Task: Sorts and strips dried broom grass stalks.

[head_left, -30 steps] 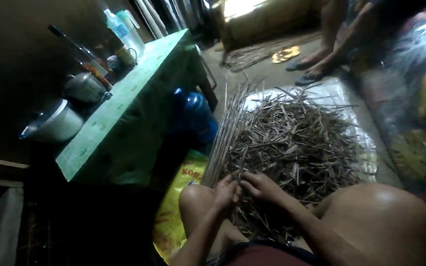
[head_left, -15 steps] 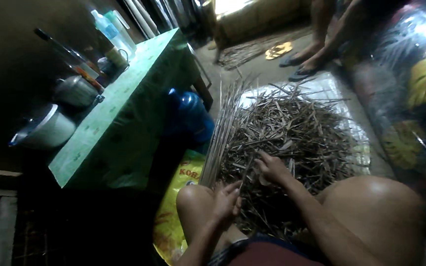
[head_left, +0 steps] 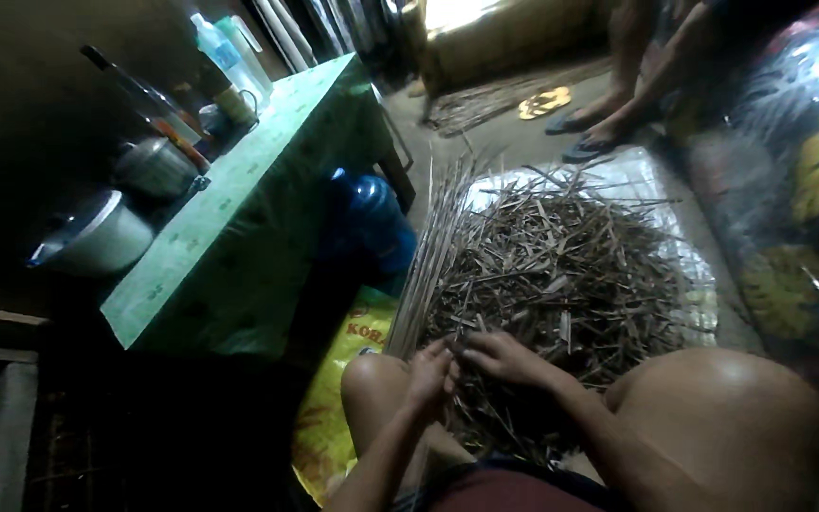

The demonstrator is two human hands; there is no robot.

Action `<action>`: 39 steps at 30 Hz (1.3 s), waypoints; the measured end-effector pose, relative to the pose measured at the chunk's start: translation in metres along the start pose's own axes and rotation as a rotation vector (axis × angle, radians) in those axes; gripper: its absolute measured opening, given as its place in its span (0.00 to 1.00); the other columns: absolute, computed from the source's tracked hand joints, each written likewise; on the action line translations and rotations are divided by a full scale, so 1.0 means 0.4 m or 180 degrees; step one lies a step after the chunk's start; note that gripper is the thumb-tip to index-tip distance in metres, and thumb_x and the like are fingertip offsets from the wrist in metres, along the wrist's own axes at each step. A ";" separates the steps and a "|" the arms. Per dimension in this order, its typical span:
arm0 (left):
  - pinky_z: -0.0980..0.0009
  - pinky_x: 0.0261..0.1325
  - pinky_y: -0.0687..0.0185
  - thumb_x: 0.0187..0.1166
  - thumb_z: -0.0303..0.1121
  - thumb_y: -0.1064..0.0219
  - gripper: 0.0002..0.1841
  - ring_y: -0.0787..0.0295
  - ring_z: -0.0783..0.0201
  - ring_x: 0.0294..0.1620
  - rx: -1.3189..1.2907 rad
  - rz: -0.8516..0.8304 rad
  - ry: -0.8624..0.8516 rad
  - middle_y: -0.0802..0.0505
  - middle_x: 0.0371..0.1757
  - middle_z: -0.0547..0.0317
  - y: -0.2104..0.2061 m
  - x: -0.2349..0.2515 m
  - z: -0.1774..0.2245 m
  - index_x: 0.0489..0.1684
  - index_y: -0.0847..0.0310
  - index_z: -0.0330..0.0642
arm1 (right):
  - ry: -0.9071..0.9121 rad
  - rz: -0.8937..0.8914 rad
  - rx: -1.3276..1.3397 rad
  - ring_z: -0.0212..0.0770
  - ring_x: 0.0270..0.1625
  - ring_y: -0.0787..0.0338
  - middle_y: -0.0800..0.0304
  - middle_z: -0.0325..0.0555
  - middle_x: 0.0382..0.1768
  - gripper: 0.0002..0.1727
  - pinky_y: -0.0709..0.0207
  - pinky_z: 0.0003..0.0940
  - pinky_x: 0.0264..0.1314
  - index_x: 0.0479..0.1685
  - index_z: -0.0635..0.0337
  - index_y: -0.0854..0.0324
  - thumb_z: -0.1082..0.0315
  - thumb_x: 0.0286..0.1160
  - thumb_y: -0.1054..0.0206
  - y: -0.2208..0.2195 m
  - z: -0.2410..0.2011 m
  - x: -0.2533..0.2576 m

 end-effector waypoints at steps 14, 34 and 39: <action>0.83 0.15 0.38 0.93 0.27 0.51 0.20 0.35 0.78 0.11 0.0149 -0.0289 -0.0138 0.23 0.17 0.66 -0.018 -0.036 -0.021 0.81 0.30 0.33 | -0.0509 0.0942 -0.0787 0.66 0.53 0.09 0.10 0.67 0.47 0.23 0.21 0.66 0.58 0.62 0.68 0.18 0.57 0.92 0.49 0.058 0.066 0.007; 0.83 0.13 0.38 0.93 0.26 0.54 0.20 0.36 0.79 0.10 -0.0042 -0.0407 -0.0061 0.25 0.16 0.66 -0.021 -0.048 -0.041 0.78 0.28 0.31 | -0.1118 0.1961 -0.0214 0.63 0.66 0.13 0.12 0.69 0.62 0.23 0.28 0.61 0.74 0.74 0.69 0.22 0.62 0.93 0.50 0.147 0.167 0.008; 0.84 0.13 0.40 0.94 0.28 0.55 0.20 0.37 0.79 0.10 -0.0164 -0.0145 -0.0001 0.26 0.16 0.68 -0.008 -0.018 -0.021 0.81 0.31 0.34 | -0.0704 0.1052 0.0097 0.57 0.65 0.13 0.14 0.66 0.63 0.23 0.27 0.54 0.73 0.73 0.70 0.22 0.62 0.92 0.49 0.103 0.069 0.002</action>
Point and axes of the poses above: each hand's wrist, its own x-axis towards the middle knuckle, its own y-axis out of the back of the hand, z = x × y, the point moved 3 cm from there along x, towards the middle knuckle
